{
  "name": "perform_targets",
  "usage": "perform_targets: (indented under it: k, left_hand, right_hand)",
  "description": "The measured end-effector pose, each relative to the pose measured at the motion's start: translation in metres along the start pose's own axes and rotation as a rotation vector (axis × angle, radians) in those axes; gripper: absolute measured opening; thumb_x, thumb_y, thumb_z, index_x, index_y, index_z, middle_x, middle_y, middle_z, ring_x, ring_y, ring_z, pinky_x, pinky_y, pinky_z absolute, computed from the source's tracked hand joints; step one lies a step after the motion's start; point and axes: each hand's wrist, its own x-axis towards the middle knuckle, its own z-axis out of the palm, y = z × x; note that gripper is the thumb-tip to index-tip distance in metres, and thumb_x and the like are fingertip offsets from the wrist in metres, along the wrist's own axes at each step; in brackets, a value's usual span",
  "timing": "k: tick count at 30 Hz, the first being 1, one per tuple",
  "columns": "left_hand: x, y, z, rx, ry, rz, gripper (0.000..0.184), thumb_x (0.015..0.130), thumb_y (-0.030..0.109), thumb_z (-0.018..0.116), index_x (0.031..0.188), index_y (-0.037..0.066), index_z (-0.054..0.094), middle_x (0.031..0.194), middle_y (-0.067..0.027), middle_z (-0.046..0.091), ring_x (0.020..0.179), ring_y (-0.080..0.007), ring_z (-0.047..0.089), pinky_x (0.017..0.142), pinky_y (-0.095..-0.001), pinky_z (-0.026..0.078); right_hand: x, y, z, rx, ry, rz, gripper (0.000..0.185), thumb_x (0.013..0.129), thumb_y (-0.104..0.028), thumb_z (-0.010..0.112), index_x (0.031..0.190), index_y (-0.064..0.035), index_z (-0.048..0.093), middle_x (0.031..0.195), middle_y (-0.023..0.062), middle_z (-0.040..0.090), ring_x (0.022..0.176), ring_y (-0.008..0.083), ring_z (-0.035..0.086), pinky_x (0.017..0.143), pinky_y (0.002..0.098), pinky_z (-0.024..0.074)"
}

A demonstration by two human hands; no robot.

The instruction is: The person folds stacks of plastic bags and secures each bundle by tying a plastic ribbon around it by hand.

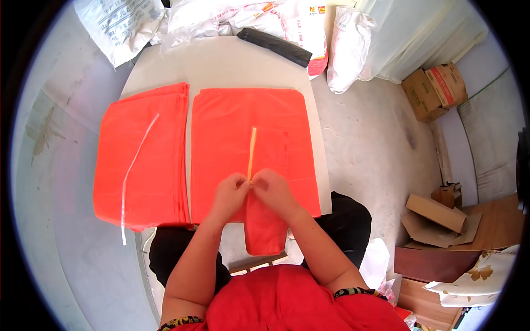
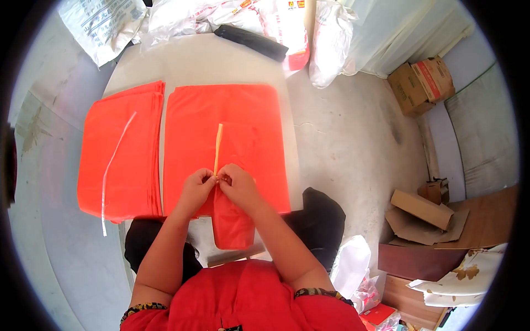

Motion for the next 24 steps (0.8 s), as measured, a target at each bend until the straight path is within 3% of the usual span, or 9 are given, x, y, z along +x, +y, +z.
perform_targets:
  k: [3,8,11,14,17,18,20,21,24]
  left_hand:
    - [-0.003,0.004,0.001,0.179,0.024,0.104,0.016,0.101,0.015,0.061,0.102,0.0,0.066,0.087,-0.0127,0.068,0.08,-0.0217,0.065,0.071,-0.0342,0.05]
    - [-0.015,0.025,-0.003,0.508,0.09,0.301,0.015,0.099,0.014,0.06,0.101,0.001,0.065,0.093,-0.0208,0.068,0.085,-0.036,0.067,0.072,-0.0411,0.052]
    - [-0.016,0.019,-0.004,0.562,0.108,0.352,0.013,0.098,0.013,0.063,0.101,0.001,0.066,0.09,-0.0169,0.069,0.08,-0.031,0.068,0.071,-0.0381,0.053]
    - [-0.017,0.019,-0.003,0.203,0.084,0.141,0.017,0.097,0.019,0.068,0.098,0.003,0.069,0.087,-0.0156,0.071,0.079,-0.0307,0.069,0.071,-0.0398,0.053]
    - [-0.011,0.008,0.0,0.002,0.065,0.07,0.016,0.095,0.017,0.07,0.095,0.001,0.068,0.081,-0.0138,0.069,0.074,-0.027,0.067,0.07,-0.0378,0.052]
    - [-0.011,0.008,0.0,0.006,0.067,0.071,0.014,0.097,0.015,0.069,0.095,0.001,0.067,0.08,-0.01,0.067,0.073,-0.0211,0.064,0.069,-0.0341,0.051]
    - [-0.011,0.009,0.001,0.013,0.074,0.072,0.011,0.1,0.01,0.066,0.097,0.0,0.065,0.079,-0.0026,0.064,0.073,-0.0094,0.058,0.068,-0.0267,0.049]
    - [-0.01,0.007,0.002,0.02,0.08,0.063,0.011,0.1,0.01,0.065,0.096,0.0,0.065,0.078,-0.0026,0.064,0.072,-0.0093,0.057,0.067,-0.0267,0.048]
    - [-0.006,0.0,0.005,0.021,0.093,0.053,0.01,0.101,0.009,0.064,0.096,0.0,0.065,0.077,-0.0022,0.063,0.07,-0.0088,0.056,0.065,-0.0265,0.047]
  right_hand:
    - [0.002,-0.004,0.003,-0.104,0.029,-0.142,0.023,0.089,-0.004,0.066,0.111,-0.0067,0.07,0.102,0.0119,0.068,0.096,0.0324,0.067,0.084,0.0382,0.055]
    - [0.001,0.004,0.011,-0.149,0.118,-0.248,0.026,0.087,0.001,0.066,0.113,-0.0023,0.071,0.105,0.0134,0.067,0.097,0.0322,0.067,0.083,0.0388,0.0554]
    - [-0.001,0.008,0.012,-0.149,0.119,-0.228,0.024,0.088,0.001,0.066,0.111,-0.0012,0.071,0.105,0.0139,0.067,0.097,0.0316,0.067,0.083,0.0382,0.0552]
    - [-0.002,0.004,0.011,-0.079,0.141,-0.192,0.021,0.088,0.001,0.067,0.109,-0.0009,0.072,0.103,0.0136,0.067,0.096,0.0314,0.067,0.083,0.0378,0.0551]
    - [-0.001,0.007,0.01,-0.07,0.158,-0.222,0.021,0.09,0.001,0.066,0.11,-0.0012,0.071,0.097,0.0112,0.067,0.093,0.0273,0.067,0.082,0.0351,0.0545]
    - [0.0,0.003,0.009,-0.083,0.158,-0.243,0.021,0.091,0.001,0.066,0.111,-0.0014,0.071,0.095,0.0101,0.067,0.091,0.0253,0.067,0.081,0.0338,0.0542]
    - [-0.002,-0.01,0.008,0.098,0.122,0.037,0.021,0.093,0.0,0.065,0.113,-0.002,0.07,0.092,0.0066,0.066,0.089,0.0194,0.065,0.08,0.0302,0.0528]
    - [-0.002,-0.017,0.008,0.188,0.103,0.177,0.021,0.093,-0.001,0.065,0.114,-0.0023,0.069,0.09,0.0049,0.065,0.088,0.0164,0.064,0.08,0.0284,0.0521]
    - [0.005,0.002,0.007,0.392,-0.015,0.24,0.022,0.095,-0.004,0.065,0.117,-0.003,0.067,0.091,0.0017,0.064,0.087,0.0102,0.06,0.078,0.0252,0.0499]
